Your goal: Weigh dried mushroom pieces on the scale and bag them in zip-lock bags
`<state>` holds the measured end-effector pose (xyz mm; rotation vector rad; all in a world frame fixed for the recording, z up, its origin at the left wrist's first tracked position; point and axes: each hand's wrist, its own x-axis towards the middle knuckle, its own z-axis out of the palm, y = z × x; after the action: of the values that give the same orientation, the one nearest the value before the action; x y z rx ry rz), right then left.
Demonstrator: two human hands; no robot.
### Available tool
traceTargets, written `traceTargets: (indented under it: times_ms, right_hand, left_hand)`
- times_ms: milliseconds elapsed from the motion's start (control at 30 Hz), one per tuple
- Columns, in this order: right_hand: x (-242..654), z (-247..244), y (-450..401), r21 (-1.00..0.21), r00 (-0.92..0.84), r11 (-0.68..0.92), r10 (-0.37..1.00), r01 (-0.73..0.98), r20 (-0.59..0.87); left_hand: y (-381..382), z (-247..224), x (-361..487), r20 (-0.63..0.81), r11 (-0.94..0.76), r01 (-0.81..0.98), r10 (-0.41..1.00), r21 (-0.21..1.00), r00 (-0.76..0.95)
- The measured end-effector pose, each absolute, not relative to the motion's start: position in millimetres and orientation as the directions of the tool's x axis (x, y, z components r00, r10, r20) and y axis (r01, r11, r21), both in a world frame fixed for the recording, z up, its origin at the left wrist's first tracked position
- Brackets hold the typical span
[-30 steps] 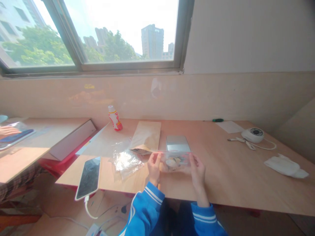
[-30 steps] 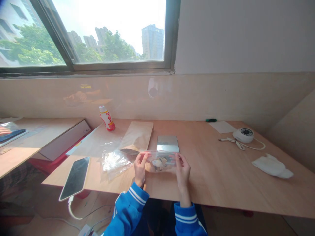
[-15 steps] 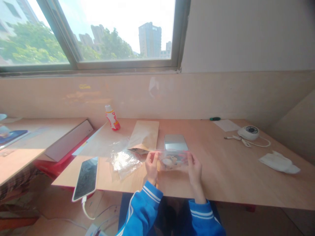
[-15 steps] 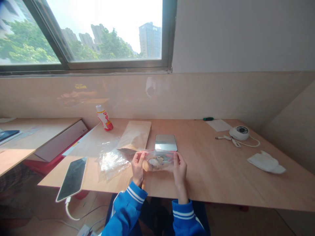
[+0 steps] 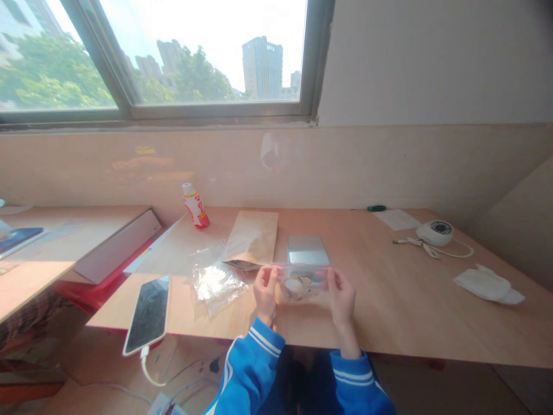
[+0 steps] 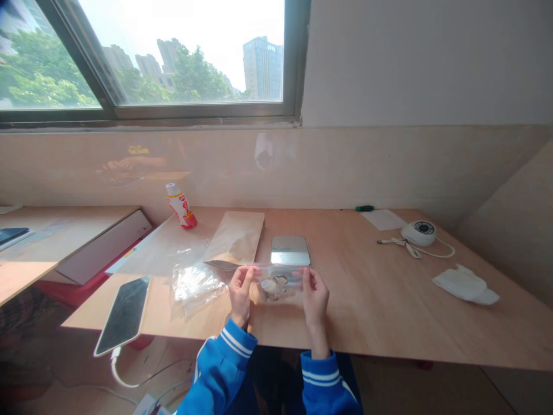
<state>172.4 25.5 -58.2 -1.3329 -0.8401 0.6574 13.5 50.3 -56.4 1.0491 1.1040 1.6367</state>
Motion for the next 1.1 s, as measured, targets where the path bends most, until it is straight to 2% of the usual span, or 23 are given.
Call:
traceTargets:
  times_ms: [233,467,667,1100]
  right_hand:
    - [172.9,-59.6,25.6,-0.989,0.567,0.142,0.812,0.035,0.136]
    - [175.9,-64.2,28.4,-0.98,0.576,0.19,0.796,0.059,0.189]
    - [173.6,-67.1,29.9,-0.981,0.522,0.192,0.839,-0.021,0.153]
    - [173.1,-68.2,30.7,-0.983,0.527,0.182,0.836,-0.006,0.152]
  left_hand:
    - [49.9,-57.6,13.6,0.16,-0.212,-0.217,0.959,0.953,-0.233]
    - [49.3,-59.4,13.7,0.174,-0.212,-0.21,0.967,0.954,-0.185]
    - [48.9,-60.8,13.8,0.164,-0.209,-0.232,0.967,0.95,-0.196]
    - [48.9,-63.6,12.7,0.192,-0.223,-0.122,0.955,0.967,-0.227]
